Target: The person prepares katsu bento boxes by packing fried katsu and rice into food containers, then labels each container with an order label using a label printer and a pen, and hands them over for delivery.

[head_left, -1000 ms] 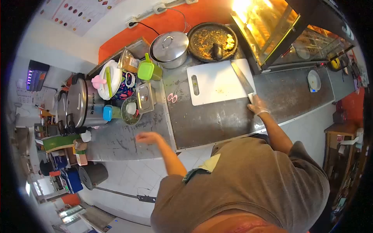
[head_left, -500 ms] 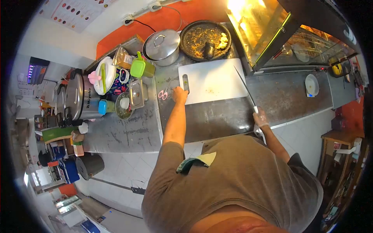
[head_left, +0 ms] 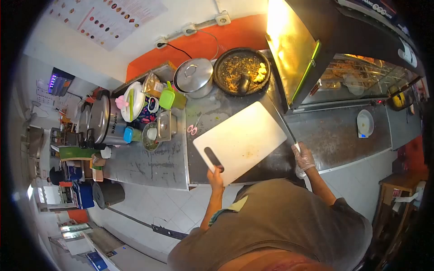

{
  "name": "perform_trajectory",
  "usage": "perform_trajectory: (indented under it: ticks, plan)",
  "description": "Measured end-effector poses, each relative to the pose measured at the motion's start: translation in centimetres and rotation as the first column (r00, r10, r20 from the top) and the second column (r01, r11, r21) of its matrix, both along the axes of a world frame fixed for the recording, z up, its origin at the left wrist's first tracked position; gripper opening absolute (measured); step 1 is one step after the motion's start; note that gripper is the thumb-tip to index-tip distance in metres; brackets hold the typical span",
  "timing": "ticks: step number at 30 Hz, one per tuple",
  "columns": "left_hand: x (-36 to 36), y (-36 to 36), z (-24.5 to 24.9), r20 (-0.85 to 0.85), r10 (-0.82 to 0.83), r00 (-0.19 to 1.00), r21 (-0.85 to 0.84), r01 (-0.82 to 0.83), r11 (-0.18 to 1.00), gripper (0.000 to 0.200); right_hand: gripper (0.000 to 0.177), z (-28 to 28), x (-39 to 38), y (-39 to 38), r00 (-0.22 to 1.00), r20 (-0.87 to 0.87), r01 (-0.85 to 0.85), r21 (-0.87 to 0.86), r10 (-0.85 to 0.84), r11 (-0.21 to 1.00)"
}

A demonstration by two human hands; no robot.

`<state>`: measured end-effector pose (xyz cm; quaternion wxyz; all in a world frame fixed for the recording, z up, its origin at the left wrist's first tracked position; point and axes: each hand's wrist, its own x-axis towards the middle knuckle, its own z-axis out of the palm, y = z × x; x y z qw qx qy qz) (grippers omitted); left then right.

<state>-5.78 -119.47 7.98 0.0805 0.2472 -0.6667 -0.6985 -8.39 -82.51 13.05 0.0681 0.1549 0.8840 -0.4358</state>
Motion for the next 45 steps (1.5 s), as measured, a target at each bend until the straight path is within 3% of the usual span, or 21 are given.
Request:
perform_trajectory:
  ticks: [5, 7, 9, 11, 13, 16, 18, 21, 22, 23, 24, 25, 26, 28, 32, 36, 37, 39, 41, 43, 45]
  plan:
    - [-5.4, 0.7, 9.6, -0.140, 0.072, 0.988, 0.039, -0.067, 0.997, 0.014, 0.031, 0.7, -4.2, -1.7, 0.967, -0.256, -0.033, -0.091, 0.009, 0.995]
    - [-10.7, 1.5, 10.5, -0.286, 0.011, 0.958, -0.031, -0.021, 0.999, 0.016, 0.027, 4.1, -7.7, -3.8, 0.958, -0.285, 0.010, -0.114, -0.042, 0.993]
    - [-16.0, 3.0, 13.6, -0.221, -0.020, 0.975, -0.175, -0.019, 0.984, 0.015, 0.025, 2.1, -12.2, -5.8, 0.936, -0.352, 0.002, -0.066, -0.025, 0.998]
    - [-21.7, 3.6, 12.9, -0.298, -0.012, 0.954, -0.112, -0.022, 0.993, 0.014, 0.026, 5.4, -15.1, -8.4, 0.935, -0.342, -0.133, -0.107, 0.089, 0.985]
    - [-25.6, 4.6, 11.7, -0.408, 0.037, 0.912, -0.136, -0.101, 0.986, 0.013, 0.032, 10.9, -15.9, -11.4, 0.971, -0.136, -0.219, -0.185, 0.196, 0.958]
    - [-27.9, 5.5, 11.7, -0.404, 0.028, 0.914, -0.254, -0.141, 0.957, 0.011, 0.037, 8.1, -18.4, -15.1, 0.956, -0.107, -0.293, -0.280, 0.273, 0.914]
    - [-28.4, 5.4, 11.5, -0.435, 0.054, 0.899, -0.172, -0.142, 0.975, 0.009, 0.038, 6.0, -19.9, -16.4, 0.866, -0.255, -0.459, -0.064, 0.430, 0.886]
    - [-27.9, 3.6, 11.5, -0.459, 0.045, 0.887, -0.123, -0.114, 0.986, 0.008, 0.044, -1.3, -25.3, -16.0, 0.959, -0.177, -0.261, -0.260, 0.220, 0.930]
    - [-27.4, 3.3, 11.7, -0.435, 0.086, 0.896, -0.106, -0.146, 0.984, 0.007, 0.043, -2.9, -27.8, -13.8, 0.906, -0.156, -0.376, 0.123, 0.392, 0.918]
    - [-27.0, 2.9, 12.2, -0.411, 0.122, 0.904, -0.094, -0.175, 0.980, 0.005, 0.041, -4.0, -29.9, -11.9, 0.842, -0.072, -0.441, 0.480, 0.535, 0.758]
    - [-26.5, 2.4, 12.8, -0.404, 0.114, 0.908, -0.102, -0.169, 0.980, 0.005, 0.039, -2.2, -29.5, -10.5, 0.946, -0.057, -0.302, 0.189, 0.318, 0.934]
    - [-26.1, 1.7, 13.7, -0.375, 0.119, 0.920, -0.081, -0.160, 0.984, 0.004, 0.036, 0.1, -29.0, -9.1, 0.995, 0.031, -0.090, -0.104, 0.093, 0.990]
    - [-25.9, 1.3, 15.0, -0.345, 0.122, 0.931, -0.058, -0.151, 0.987, 0.003, 0.036, -0.7, -29.4, -8.7, 0.996, 0.039, -0.079, -0.108, 0.083, 0.991]
    - [-25.7, 1.0, 18.0, -0.376, 0.029, 0.926, -0.113, -0.077, 0.991, 0.004, 0.035, -2.8, -29.7, -8.4, 0.989, 0.001, 0.149, -0.005, -0.149, 0.989]
    - [-30.1, 1.2, 20.9, -0.422, -0.094, 0.902, -0.103, 0.055, 0.993, 0.004, 0.039, -6.9, -30.8, -8.3, 0.962, -0.221, 0.188, 0.103, -0.162, 0.977]
    - [-35.4, 6.4, 24.3, -0.306, -0.337, 0.890, -0.262, 0.262, 0.929, 0.011, 0.032, -3.6, -29.0, -9.1, 0.920, -0.345, 0.304, 0.336, -0.184, 0.892]
    - [-37.2, 7.4, 23.7, -0.300, -0.409, 0.862, -0.306, 0.319, 0.897, 0.013, 0.032, -3.3, -28.1, -8.8, 0.922, -0.342, 0.301, 0.343, -0.180, 0.890]
    - [-40.3, 10.4, 22.5, -0.271, -0.559, 0.784, -0.322, 0.474, 0.820, 0.014, 0.034, -2.7, -25.6, -8.4, 0.813, -0.578, 0.245, 0.244, -0.062, 0.938]
    - [-41.7, 14.0, 21.5, -0.249, -0.677, 0.692, -0.350, 0.588, 0.730, 0.017, 0.029, -1.5, -21.2, -8.2, 0.812, -0.584, 0.187, 0.249, -0.007, 0.950]
    - [-41.9, 18.3, 21.7, -0.153, -0.625, 0.765, -0.522, 0.475, 0.709, 0.024, 0.026, -2.3, -17.2, -7.9, 0.754, -0.655, 0.126, 0.215, 0.047, 0.969]
    - [-41.3, 21.0, 23.4, -0.034, -0.677, 0.735, -0.401, 0.611, 0.683, 0.035, 0.025, -4.6, -14.0, -8.1, 0.806, -0.589, -0.008, 0.073, 0.049, 0.997]
